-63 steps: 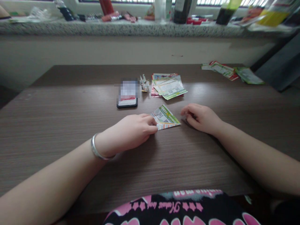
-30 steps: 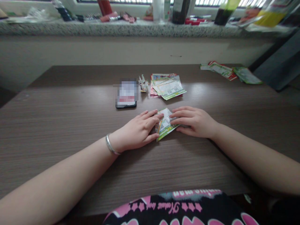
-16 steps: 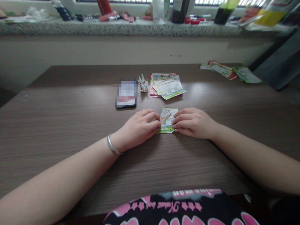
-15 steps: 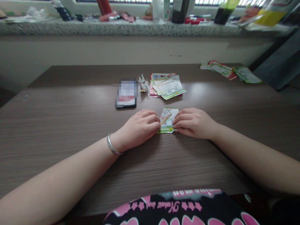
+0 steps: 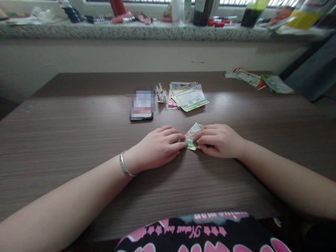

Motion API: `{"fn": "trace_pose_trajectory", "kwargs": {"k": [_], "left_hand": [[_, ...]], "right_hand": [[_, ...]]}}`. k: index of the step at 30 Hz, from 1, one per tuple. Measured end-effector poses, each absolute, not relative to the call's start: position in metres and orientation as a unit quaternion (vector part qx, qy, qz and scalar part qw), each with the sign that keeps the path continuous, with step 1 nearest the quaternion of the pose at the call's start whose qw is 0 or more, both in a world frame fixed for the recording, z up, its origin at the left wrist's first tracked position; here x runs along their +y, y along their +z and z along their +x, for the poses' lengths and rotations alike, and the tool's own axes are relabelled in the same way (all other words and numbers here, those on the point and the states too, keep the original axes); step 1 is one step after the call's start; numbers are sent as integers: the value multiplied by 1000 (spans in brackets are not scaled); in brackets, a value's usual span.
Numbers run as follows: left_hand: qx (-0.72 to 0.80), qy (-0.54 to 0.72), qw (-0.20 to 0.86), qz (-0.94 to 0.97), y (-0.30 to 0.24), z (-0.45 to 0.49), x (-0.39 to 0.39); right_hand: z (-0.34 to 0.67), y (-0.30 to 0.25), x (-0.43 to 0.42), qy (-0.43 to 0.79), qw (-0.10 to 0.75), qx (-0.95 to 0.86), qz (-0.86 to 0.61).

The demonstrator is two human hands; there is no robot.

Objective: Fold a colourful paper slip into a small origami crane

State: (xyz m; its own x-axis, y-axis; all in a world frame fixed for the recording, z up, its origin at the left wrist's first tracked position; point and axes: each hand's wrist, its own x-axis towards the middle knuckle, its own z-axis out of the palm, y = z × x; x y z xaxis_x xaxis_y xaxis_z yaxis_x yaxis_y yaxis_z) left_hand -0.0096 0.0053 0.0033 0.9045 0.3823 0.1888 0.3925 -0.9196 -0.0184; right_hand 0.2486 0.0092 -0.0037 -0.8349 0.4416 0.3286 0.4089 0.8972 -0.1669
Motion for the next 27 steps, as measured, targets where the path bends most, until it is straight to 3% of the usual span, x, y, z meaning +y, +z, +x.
{"fn": "trace_pose_trajectory", "kwargs": {"k": [6,16,27], "left_hand": [[-191,-97,28,-976,4,-8,3],[-219,-88,1,-972,0,-13,4],[-203,-103,25,-973,0,-11,4]], "right_hand": [[248,-2,7,132,215,-927,-277],[246,-2,7,158,167,-849,-477],[246,-2,12,145,131,-844,-499]]}}
